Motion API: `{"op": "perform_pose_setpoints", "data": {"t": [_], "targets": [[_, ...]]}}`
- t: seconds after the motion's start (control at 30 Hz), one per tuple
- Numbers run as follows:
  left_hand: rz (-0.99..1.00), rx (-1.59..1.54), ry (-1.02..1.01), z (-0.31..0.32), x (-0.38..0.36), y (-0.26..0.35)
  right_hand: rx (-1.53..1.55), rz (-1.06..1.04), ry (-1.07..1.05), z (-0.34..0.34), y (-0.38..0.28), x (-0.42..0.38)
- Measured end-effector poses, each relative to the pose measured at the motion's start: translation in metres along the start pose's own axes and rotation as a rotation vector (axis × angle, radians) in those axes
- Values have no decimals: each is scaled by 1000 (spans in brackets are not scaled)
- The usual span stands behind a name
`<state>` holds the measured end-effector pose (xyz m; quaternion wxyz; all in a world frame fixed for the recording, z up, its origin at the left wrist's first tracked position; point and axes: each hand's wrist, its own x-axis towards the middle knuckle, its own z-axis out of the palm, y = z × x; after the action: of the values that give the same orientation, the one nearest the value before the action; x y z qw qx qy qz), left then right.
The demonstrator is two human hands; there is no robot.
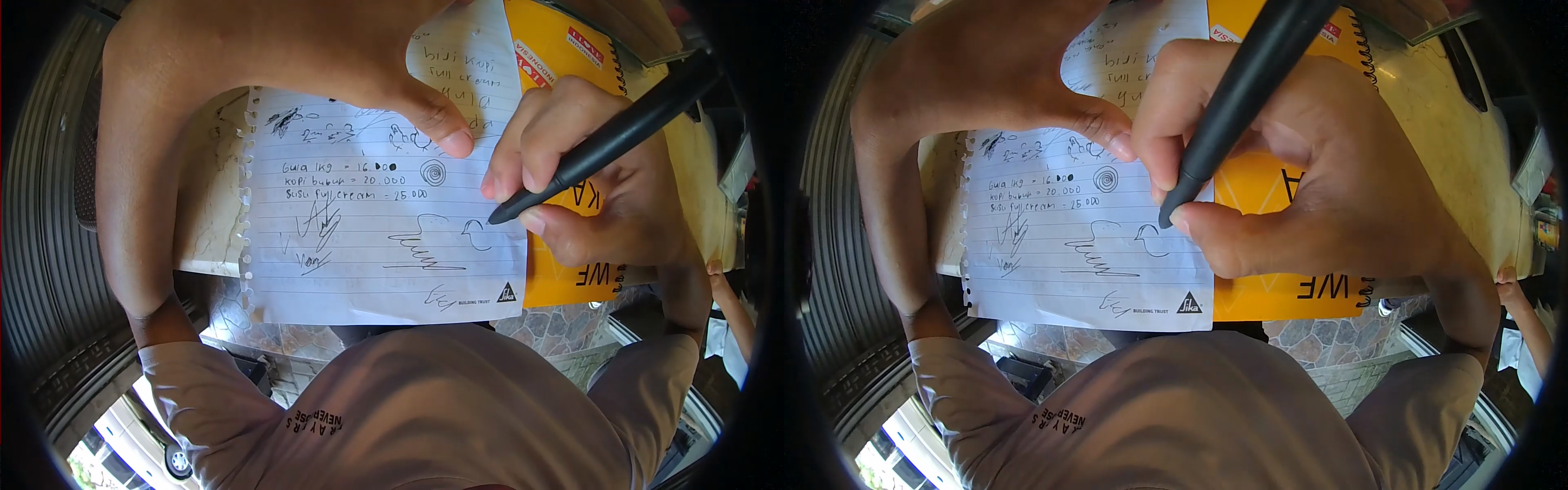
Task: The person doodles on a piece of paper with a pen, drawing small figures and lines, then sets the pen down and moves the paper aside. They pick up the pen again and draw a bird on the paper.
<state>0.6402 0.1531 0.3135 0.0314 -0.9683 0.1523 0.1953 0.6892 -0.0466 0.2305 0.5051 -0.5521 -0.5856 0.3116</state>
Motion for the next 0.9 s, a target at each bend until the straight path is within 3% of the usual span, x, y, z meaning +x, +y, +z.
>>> {"op": "perform_pose_setpoints", "data": {"t": [0.57,0.63,0.67,0.73,0.9], "targets": [[-34,49,-60,12,7,-5,-82,-72,2,0,-1,-6],[375,-70,419,51,5,-44,-51,-68,7,0,-1,-6],[375,-70,419,37,5,-28,-51,-67,7,0,-2,-6],[-9,125,6,-1,6,14,-79,-55,-44,-2,-5,-5],[26,96,39,4,9,6,-130,-56,-30,0,-6,-9]]}}
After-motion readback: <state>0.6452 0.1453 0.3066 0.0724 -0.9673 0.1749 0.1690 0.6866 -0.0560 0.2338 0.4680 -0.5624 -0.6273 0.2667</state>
